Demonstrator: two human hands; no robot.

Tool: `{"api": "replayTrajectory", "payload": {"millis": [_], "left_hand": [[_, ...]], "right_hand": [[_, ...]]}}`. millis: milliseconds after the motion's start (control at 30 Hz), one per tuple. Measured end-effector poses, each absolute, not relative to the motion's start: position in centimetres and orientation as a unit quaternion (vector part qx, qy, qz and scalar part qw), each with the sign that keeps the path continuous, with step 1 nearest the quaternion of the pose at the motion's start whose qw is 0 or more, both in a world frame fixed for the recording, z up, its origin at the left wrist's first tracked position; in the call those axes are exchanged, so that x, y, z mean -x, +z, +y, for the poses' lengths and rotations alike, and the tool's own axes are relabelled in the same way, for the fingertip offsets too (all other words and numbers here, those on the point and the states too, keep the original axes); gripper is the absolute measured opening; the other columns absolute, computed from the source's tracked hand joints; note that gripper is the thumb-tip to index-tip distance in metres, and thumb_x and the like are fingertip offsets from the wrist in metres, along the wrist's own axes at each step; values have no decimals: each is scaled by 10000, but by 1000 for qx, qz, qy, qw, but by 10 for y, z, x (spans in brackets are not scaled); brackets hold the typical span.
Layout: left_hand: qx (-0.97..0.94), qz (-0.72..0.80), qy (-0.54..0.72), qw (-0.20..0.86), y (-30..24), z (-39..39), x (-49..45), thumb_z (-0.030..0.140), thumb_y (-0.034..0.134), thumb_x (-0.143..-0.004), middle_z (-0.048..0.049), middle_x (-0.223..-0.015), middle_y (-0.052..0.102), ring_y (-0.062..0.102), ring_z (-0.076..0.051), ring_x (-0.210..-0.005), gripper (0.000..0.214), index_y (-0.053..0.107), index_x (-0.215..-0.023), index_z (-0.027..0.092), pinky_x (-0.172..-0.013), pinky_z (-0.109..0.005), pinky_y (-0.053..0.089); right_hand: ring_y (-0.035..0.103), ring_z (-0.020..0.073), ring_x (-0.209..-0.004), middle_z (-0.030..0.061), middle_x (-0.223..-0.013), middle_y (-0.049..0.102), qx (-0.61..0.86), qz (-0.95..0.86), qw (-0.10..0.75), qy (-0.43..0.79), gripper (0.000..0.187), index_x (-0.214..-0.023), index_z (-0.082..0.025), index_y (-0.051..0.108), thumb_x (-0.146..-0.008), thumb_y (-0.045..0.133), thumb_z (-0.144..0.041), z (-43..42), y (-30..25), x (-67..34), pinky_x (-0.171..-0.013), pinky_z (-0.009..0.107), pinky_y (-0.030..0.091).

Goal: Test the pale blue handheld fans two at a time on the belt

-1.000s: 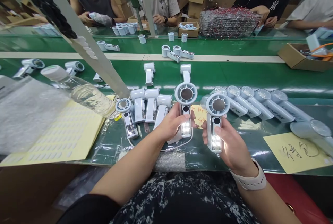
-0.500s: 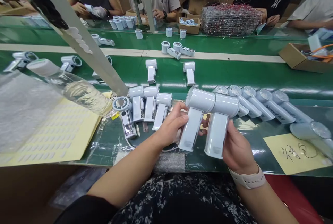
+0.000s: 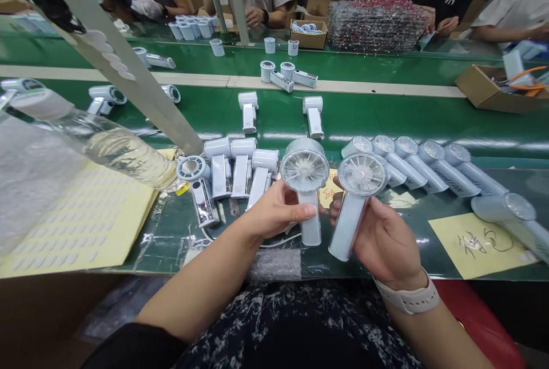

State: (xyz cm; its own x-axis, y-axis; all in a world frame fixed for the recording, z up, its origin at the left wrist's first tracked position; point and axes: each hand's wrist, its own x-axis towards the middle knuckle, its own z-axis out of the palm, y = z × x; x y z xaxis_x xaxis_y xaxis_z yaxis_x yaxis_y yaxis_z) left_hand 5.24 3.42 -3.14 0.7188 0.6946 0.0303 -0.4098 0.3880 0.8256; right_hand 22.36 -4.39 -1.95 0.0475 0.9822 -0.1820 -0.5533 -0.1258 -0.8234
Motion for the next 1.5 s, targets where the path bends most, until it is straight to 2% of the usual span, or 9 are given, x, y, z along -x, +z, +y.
{"api": "replayTrajectory", "payload": {"millis": [167, 367, 533, 667, 833, 1033, 1133, 1367, 1500], "left_hand": [[-421, 181, 335, 823, -37, 36, -54, 524, 844, -674, -3, -794, 610, 590, -115, -679, 522, 580, -937, 159, -646, -250, 505], [-373, 187, 340, 843, -39, 36, -57, 587, 713, -793, -31, -867, 690, 692, -149, -725, 483, 565, -992, 173, -691, -281, 590], [-370, 150, 338, 852, -37, 37, -56, 442, 672, -888, -66, -944, 742, 740, -206, -778, 344, 563, -1065, 168, -710, -333, 611], [-376, 138, 344, 849, -40, 39, -55, 344, 609, -922, -78, -962, 755, 755, -226, -808, 253, 551, -1098, 171, -720, -341, 612], [-379, 150, 349, 844, -39, 39, -55, 323, 622, -909, -86, -1024, 757, 759, -234, -865, 314, 521, -1168, 179, -756, -354, 620], [-394, 174, 337, 837, -33, 38, -55, 363, 701, -869, -101, -1045, 754, 759, -245, -901, 410, 505, -1183, 188, -767, -358, 622], [-413, 173, 333, 830, -36, 39, -54, 425, 754, -824, -102, -1027, 757, 763, -240, -871, 459, 502, -1134, 198, -720, -340, 616], [-479, 175, 323, 797, -34, 33, -53, 520, 753, -790, -66, -878, 748, 745, -224, -788, 528, 448, -1103, 223, -688, -350, 580], [-610, 225, 340, 679, -5, 14, -43, 388, 719, -831, -93, -994, 709, 706, -220, -881, 380, 484, -1074, 214, -736, -349, 544]], "right_hand": [[575, 133, -571, 42, -679, 631, 396, -219, 586, 672, 313, -706, -169, 704, -857, 514, -367, -47, -11, -222, -526, 231, 516], [587, 139, -545, 47, -757, 661, 393, -210, 618, 648, 284, -856, -174, 681, -872, 531, -414, -48, -10, -223, -481, 247, 495], [605, 158, -583, 34, -653, 657, 393, -218, 613, 650, 291, -996, -206, 655, -858, 627, -460, -49, -11, -227, -531, 253, 533], [654, 170, -630, 41, -749, 700, 411, -223, 627, 623, 293, -1011, -217, 665, -821, 704, -437, -50, -13, -229, -543, 267, 575], [674, 177, -642, 44, -830, 717, 451, -228, 639, 580, 276, -1028, -217, 694, -831, 706, -410, -48, -12, -228, -555, 298, 605], [676, 275, -1096, 68, -1195, 713, 459, -235, 656, 552, 332, -1194, -257, 665, -888, 638, -383, -45, -13, -228, -940, 457, 579], [643, 269, -1186, 47, -1246, 706, 461, -249, 659, 539, 347, -1251, -292, 642, -914, 611, -370, -44, -17, -229, -1002, 463, 545], [728, 266, -965, 41, -1022, 770, 441, -220, 665, 561, 344, -1256, -292, 638, -923, 561, -322, -48, -17, -229, -879, 481, 609], [707, 306, -1041, 61, -1075, 765, 455, -347, 649, 502, 387, -1222, -282, 653, -844, 705, -348, -67, -13, -237, -936, 507, 574]]}}
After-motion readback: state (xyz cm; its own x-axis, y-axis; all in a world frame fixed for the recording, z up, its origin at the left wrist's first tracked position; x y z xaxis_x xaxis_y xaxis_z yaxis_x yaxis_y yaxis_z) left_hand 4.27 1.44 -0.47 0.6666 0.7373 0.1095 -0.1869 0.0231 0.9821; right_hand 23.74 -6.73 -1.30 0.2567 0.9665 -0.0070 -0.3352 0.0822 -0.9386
